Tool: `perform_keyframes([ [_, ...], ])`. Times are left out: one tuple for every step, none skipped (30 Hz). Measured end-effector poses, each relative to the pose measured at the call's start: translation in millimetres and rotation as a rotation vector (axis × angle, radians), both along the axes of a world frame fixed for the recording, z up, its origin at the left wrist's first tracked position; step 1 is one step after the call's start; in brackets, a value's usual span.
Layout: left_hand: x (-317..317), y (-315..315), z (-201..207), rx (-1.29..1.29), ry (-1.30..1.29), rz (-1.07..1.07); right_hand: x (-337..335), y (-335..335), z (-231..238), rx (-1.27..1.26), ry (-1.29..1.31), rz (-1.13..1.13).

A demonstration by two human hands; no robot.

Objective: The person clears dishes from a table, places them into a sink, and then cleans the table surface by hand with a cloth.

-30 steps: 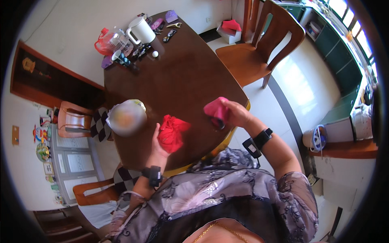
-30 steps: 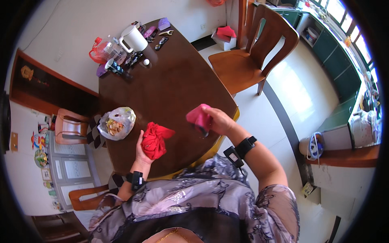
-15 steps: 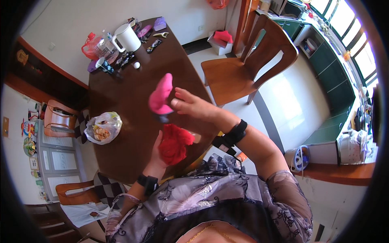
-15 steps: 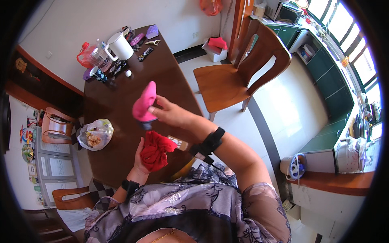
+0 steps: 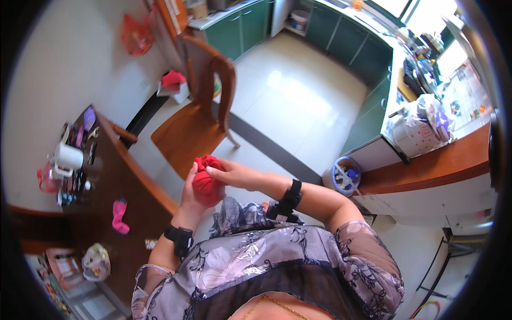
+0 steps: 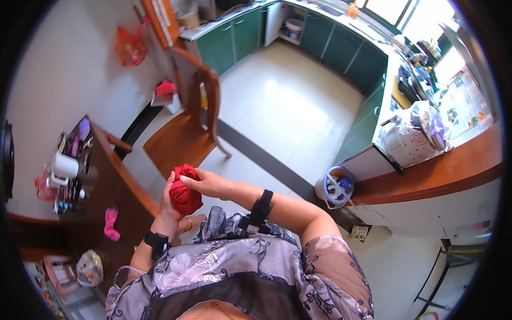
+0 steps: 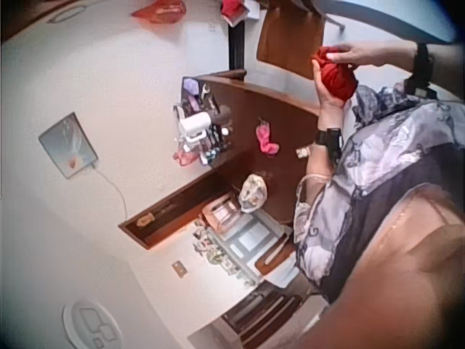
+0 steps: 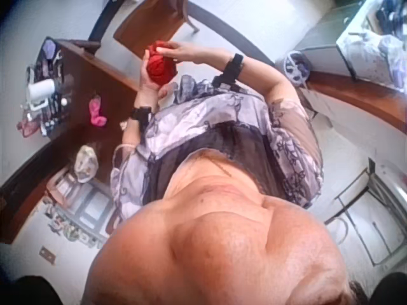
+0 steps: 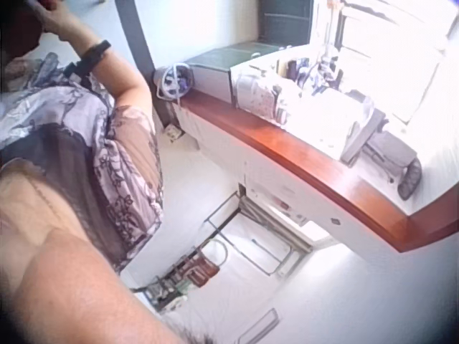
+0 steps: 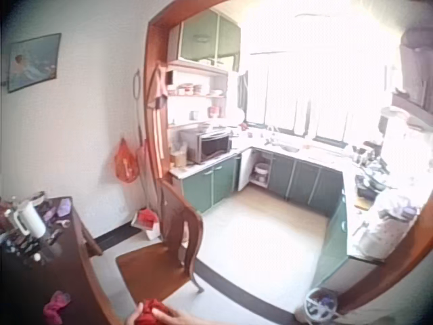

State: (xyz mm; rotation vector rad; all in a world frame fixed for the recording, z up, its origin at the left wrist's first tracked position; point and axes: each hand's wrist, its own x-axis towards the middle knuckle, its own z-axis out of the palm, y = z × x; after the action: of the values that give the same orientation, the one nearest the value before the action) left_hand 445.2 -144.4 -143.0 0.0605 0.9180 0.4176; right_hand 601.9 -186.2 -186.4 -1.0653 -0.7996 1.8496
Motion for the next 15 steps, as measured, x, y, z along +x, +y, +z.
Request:
perform_keyframes([
  [16.6,11.5,-20.1,0.013,-0.057,-0.029,22.0,0.6,6.6,0.011,-0.177,-0.032],
  [30.7,20.3,-37.2,0.022,-0.117,-0.057,38.5,0.5,11.6,0.059,-0.276,-0.041],
  [44.6,26.7,-50.2,0.012,-0.067,-0.085,44.2,0.5,-1.8,0.124,-0.317,-0.125],
  [64.3,29.8,-55.9,-0.019,-0.044,-0.097,47.5,-2.8,-25.7,0.187,-0.357,-0.202],
  [79.5,35.6,-68.4,-0.016,-0.014,-0.119,54.9,1.2,-29.9,0.222,-0.463,-0.275],
  [92.9,40.2,-82.8,-0.011,0.017,-0.138,67.7,-4.7,-30.9,0.132,-0.482,-0.208],
  [105.4,38.5,-93.9,-0.003,-0.003,-0.141,74.1,-7.9,-46.2,0.183,-0.589,-0.224],
  [120.0,36.4,-90.1,0.005,-0.028,-0.191,78.0,-11.7,-56.7,0.23,-0.704,-0.244],
  [131.7,35.5,-97.4,0.018,-0.044,-0.251,87.4,-16.2,-65.8,0.17,-0.758,-0.205],
  [141.5,36.0,-104.0,0.035,-0.055,-0.304,98.7,-16.4,-62.3,0.105,-0.738,-0.215],
  [159.0,41.2,-116.0,0.011,-0.069,-0.329,116.7,-15.1,-63.1,0.04,-0.662,-0.26],
  [177.0,43.0,-124.7,-0.013,-0.129,-0.335,135.5,-14.7,-64.8,-0.026,-0.583,-0.308],
  [192.2,50.0,-125.0,-0.014,-0.218,-0.41,149.9,-12.7,-67.1,0.037,-0.686,-0.396],
  [208.0,56.2,-124.0,-0.016,-0.307,-0.484,167.0,-13.4,-67.2,-0.029,-0.557,-0.441],
  [223.5,62.8,-121.1,0.033,-0.267,-0.534,184.8,-13.6,-65.9,-0.096,-0.43,-0.492],
])
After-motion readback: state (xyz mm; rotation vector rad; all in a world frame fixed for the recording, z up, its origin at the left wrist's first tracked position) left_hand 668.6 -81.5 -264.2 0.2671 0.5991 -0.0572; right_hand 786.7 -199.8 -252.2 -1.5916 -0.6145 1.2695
